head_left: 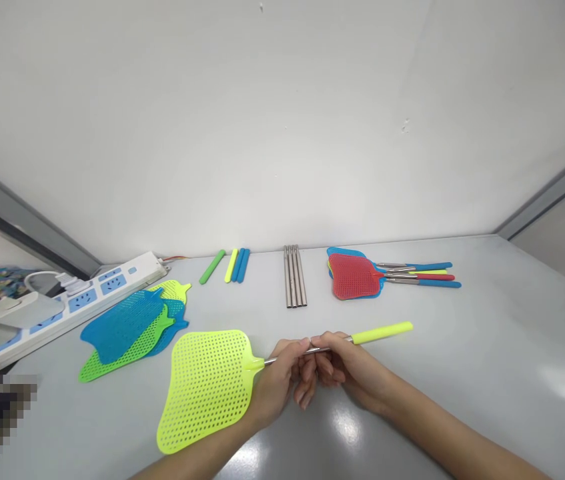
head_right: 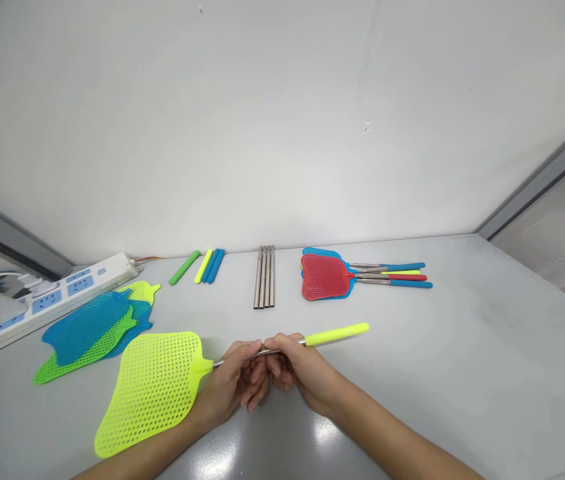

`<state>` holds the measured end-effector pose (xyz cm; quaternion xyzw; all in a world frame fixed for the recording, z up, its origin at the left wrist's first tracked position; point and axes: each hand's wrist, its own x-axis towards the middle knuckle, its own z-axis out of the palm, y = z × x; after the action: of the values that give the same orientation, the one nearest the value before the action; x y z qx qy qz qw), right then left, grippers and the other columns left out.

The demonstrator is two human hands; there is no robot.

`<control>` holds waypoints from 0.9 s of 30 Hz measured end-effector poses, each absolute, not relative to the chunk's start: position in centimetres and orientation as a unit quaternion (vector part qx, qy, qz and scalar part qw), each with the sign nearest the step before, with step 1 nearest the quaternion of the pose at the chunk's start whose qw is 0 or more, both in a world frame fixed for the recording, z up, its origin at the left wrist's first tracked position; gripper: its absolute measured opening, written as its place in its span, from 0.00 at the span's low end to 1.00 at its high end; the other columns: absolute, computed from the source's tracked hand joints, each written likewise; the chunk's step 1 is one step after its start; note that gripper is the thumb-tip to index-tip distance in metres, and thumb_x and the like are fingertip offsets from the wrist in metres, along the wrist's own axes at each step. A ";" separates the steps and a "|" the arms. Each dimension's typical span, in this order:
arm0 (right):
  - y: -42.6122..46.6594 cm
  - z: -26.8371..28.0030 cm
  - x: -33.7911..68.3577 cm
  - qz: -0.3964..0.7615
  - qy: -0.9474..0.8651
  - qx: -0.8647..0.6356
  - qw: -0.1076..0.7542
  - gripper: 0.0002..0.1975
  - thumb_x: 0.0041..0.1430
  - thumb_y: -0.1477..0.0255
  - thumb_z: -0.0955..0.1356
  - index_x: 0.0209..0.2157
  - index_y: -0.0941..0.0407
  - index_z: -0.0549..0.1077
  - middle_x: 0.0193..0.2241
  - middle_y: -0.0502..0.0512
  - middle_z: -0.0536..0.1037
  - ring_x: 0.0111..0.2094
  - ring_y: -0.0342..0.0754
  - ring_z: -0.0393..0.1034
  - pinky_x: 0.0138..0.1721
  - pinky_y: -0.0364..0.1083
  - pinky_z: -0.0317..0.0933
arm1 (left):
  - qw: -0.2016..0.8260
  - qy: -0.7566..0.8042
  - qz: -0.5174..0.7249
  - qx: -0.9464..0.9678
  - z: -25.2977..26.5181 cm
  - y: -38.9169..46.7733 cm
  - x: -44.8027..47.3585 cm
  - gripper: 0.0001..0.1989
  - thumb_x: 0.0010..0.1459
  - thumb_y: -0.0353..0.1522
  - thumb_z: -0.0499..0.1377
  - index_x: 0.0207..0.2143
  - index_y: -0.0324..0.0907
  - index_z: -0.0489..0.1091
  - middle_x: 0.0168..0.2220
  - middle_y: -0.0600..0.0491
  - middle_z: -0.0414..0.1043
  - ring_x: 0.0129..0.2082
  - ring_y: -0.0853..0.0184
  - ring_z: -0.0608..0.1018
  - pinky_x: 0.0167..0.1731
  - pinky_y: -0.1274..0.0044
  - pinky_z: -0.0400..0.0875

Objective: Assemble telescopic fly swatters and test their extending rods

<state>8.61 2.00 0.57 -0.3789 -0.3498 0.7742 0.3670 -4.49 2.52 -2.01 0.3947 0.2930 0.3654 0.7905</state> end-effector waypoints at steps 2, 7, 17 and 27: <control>2.0 0.7 8.6 0.774 -0.348 -0.381 0.369 0.18 0.50 0.69 0.59 0.10 0.58 0.58 0.08 0.45 0.52 0.14 0.38 0.48 0.20 0.41 0.43 | 0.790 0.299 0.363 0.393 -2.0 2.5 -4.5 0.20 0.56 0.36 0.43 0.17 0.36 0.63 0.07 0.59 0.51 0.07 0.75 0.58 0.11 0.81 0.56; 1.9 0.6 8.6 0.772 -0.342 -0.386 0.371 0.18 0.49 0.69 0.59 0.10 0.58 0.58 0.08 0.45 0.51 0.15 0.38 0.49 0.21 0.41 0.43 | 0.783 0.308 0.359 0.404 -1.8 2.4 -4.6 0.20 0.55 0.36 0.43 0.15 0.37 0.61 0.06 0.59 0.51 0.08 0.75 0.60 0.13 0.81 0.57; 2.5 0.7 9.1 0.795 -0.331 -0.384 0.334 0.17 0.49 0.69 0.60 0.11 0.58 0.56 0.09 0.43 0.47 0.15 0.38 0.43 0.20 0.42 0.41 | 0.768 0.327 0.365 0.413 -1.5 2.5 -4.4 0.19 0.54 0.37 0.44 0.12 0.41 0.50 0.06 0.60 0.49 0.07 0.75 0.59 0.13 0.80 0.53; 2.8 1.0 9.6 0.786 -0.336 -0.398 0.332 0.17 0.49 0.70 0.60 0.11 0.57 0.54 0.09 0.43 0.46 0.15 0.37 0.42 0.21 0.42 0.42 | 0.755 0.345 0.384 0.405 -1.5 2.5 -4.5 0.19 0.54 0.35 0.45 0.12 0.41 0.48 0.05 0.62 0.44 0.07 0.76 0.55 0.13 0.79 0.49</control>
<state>9.59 2.77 0.98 -0.3976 -0.3364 0.7864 0.3323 -4.47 2.48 -1.46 0.4053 0.3446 0.3843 0.7545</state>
